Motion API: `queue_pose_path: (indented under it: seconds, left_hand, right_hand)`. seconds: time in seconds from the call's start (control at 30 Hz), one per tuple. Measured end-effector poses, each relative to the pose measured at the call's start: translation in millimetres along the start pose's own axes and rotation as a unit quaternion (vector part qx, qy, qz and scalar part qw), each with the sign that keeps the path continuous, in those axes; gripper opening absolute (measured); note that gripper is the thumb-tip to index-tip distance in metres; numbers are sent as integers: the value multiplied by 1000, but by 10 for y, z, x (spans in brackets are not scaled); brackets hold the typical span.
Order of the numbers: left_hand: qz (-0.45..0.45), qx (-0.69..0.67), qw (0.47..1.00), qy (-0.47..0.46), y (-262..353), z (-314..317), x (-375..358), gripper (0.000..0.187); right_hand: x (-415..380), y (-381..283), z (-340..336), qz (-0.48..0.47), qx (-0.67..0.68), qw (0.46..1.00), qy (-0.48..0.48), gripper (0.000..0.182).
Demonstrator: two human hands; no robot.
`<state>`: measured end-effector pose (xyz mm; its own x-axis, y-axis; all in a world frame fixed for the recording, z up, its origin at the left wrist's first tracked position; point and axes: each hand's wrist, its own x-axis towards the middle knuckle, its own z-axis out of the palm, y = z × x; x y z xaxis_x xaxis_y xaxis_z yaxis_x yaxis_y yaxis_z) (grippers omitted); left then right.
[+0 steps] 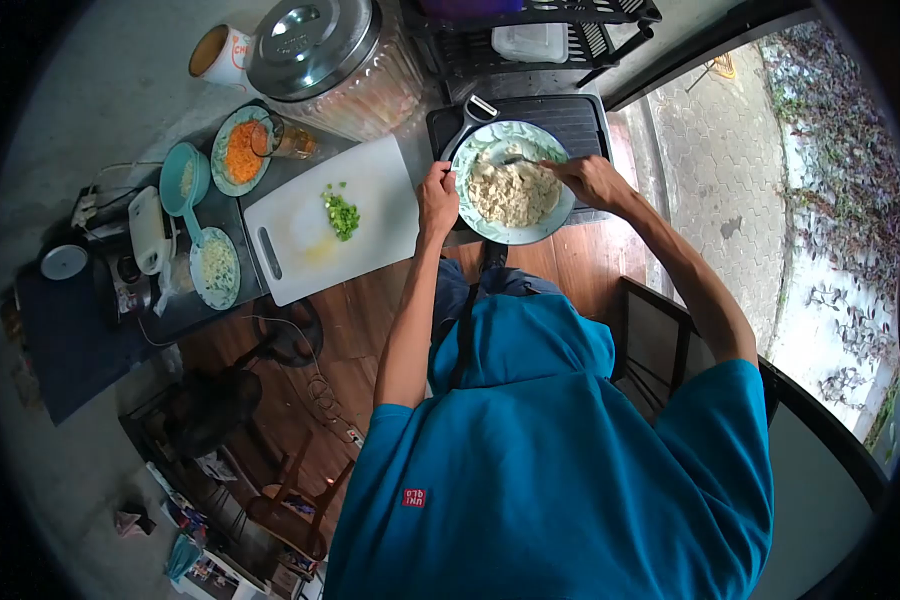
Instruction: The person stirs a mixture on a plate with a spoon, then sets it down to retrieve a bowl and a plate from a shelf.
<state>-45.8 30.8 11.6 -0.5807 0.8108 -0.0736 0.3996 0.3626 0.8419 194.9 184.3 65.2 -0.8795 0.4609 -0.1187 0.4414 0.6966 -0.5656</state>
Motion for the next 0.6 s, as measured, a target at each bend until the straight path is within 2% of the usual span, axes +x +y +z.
queue_pose_path:
  seconds: [0.07, 0.17, 0.23, 0.3, 0.33, 0.37, 0.47, 0.5, 0.53, 0.6]
  left_hand:
    - [3, -30, 999, -20, 21, -8, 40, 19]
    - [38, -23, 999, 6, -67, 52, 93, 17]
    - [25, -37, 999, 6, -41, 50, 110, 17]
    - [30, -35, 999, -15, -18, 22, 120, 18]
    - [-7, 3, 999, -50, -10, -10, 137, 23]
    - [-7, 5, 999, -52, 2, -25, 156, 23]
    - [33, -22, 999, -11, -12, 21, 188, 19]
    - [-3, 3, 999, -36, 32, -18, 200, 26]
    - [-28, -8, 999, -24, 89, -50, 203, 26]
    - [-53, -19, 998, -13, 118, -90, 143, 27]
  right_hand:
    - [-35, -60, -135, -21, -14, 1000, 17, 32]
    - [71, -49, -258, -31, -33, 999, 29, 30]
    - [247, -48, -269, -33, 31, 997, 67, 32]
    - [322, 10, -227, -11, 16, 999, 46, 33]
    - [364, 73, -162, -29, 8, 999, 26, 33]
    - [373, 129, -100, -46, 0, 999, 5, 33]
    - [182, 39, -233, -6, -17, 999, -32, 34]
    - [121, 27, -269, 22, -14, 999, -42, 35]
    - [55, 137, -202, 2, 12, 999, 36, 36]
    - [-124, 218, -166, 15, -3, 1000, 26, 36]
